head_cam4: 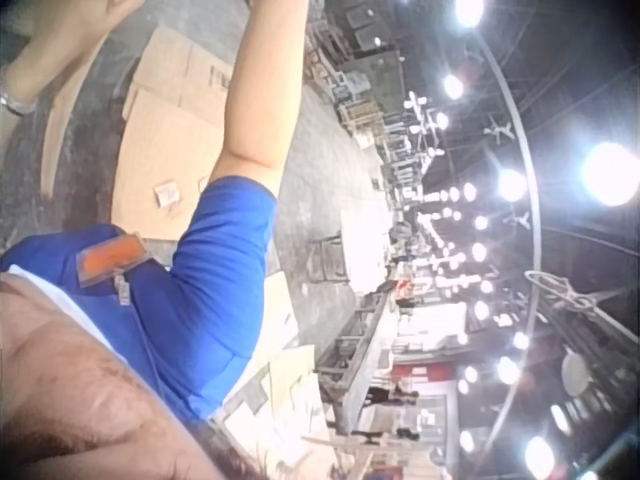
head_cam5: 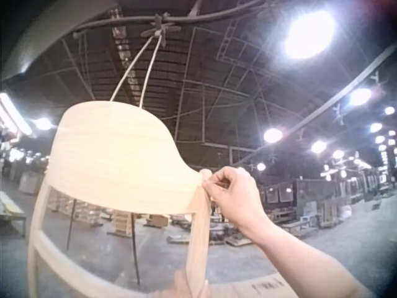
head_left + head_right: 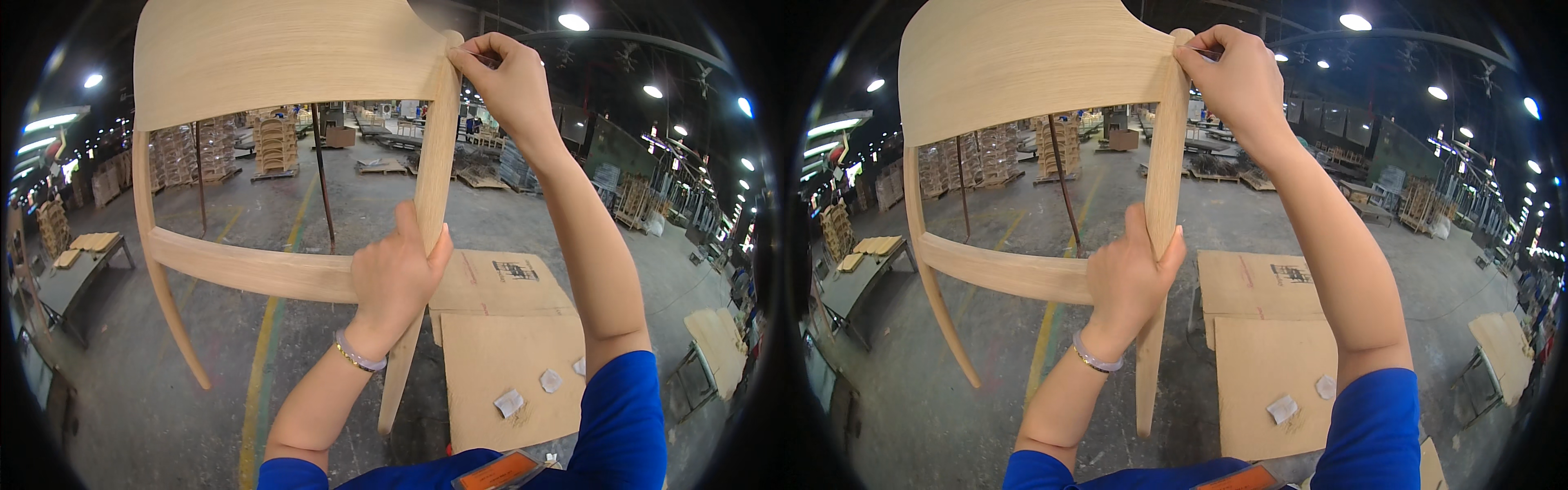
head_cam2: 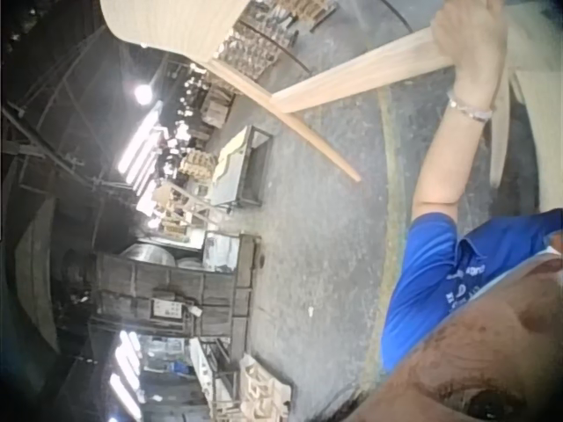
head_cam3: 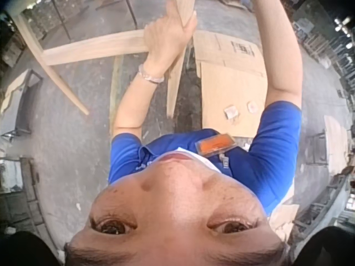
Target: The person applies a finish to a wooden chair using a small brush, focusing on the joints and edges. They repeatedly dip the brush into a container and carefully coat the chair's frame and backrest. The person also uses a small pad to wipe or smooth the surface after applying the finish.
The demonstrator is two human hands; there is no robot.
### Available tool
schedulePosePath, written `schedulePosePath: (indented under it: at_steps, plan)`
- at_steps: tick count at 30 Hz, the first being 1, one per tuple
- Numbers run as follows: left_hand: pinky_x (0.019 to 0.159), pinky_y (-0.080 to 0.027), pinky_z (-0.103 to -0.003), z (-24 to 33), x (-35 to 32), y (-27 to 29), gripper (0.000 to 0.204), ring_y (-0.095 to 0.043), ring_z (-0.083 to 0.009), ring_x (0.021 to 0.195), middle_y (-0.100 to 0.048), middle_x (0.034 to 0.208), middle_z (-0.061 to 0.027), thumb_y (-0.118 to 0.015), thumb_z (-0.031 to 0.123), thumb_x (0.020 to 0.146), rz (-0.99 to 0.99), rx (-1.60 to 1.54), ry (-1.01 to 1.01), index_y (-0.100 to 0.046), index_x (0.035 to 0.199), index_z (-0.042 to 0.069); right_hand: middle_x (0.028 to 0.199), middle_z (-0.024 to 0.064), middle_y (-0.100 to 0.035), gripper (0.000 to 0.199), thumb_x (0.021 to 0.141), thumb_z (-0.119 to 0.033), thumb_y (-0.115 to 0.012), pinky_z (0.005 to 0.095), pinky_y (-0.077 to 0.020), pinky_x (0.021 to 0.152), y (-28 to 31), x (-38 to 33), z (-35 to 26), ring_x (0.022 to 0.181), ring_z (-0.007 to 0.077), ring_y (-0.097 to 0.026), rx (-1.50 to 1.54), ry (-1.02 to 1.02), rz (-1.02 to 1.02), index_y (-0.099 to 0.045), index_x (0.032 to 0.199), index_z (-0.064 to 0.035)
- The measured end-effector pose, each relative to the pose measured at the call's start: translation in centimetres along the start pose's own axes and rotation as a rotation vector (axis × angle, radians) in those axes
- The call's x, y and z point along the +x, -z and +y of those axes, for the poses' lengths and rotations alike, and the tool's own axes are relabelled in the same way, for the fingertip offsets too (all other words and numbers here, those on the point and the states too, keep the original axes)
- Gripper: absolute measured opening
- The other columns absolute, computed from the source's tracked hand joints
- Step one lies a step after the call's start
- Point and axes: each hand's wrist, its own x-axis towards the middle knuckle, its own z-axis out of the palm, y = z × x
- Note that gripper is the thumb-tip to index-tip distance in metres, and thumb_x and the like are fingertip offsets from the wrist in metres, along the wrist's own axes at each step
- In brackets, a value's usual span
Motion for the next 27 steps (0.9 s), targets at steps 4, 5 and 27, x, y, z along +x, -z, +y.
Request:
schedulePosePath:
  at_steps: [4,5,27]
  plan:
    - [0.041,-0.048,-0.040,0.1,0.0,0.1,0.035,-0.065,-0.0300,0.045,-0.063,0.055,-0.0100,-0.066,0.038,0.101,0.003,0.009,0.004,-0.056,0.107,0.004,0.089,0.0065,-0.080,0.032,0.089,-0.037,-0.081,0.0349,-0.0572,0.075,-0.3,0.5,0.6,0.078,0.0200,-0.076,0.102,0.094,0.048,-0.082,0.097,-0.0057]
    - [0.041,-0.048,-0.040,0.1,0.1,0.2,0.035,-0.065,-0.0299,0.045,-0.063,0.055,-0.0099,-0.066,0.038,0.101,0.001,0.020,0.001,-0.056,0.107,0.004,0.090,0.0068,-0.080,0.032,0.089,-0.037,-0.081,0.0349,-0.0572,0.075,-0.3,0.7,0.8,0.078,0.0198,-0.076,0.054,0.039,0.008,-0.082,0.098,-0.0056]
    - [0.043,-0.049,-0.042,-0.5,0.3,1.0,0.038,-0.066,-0.0317,0.047,-0.065,0.058,-0.0109,-0.067,0.039,0.101,0.000,0.047,0.016,-0.055,0.110,0.004,0.086,0.0066,-0.079,0.031,0.090,-0.035,-0.081,0.0338,-0.0573,0.074,-1.3,-0.1,0.1,0.073,0.0158,-0.073,0.152,-0.035,0.017,-0.083,0.099,-0.0051]
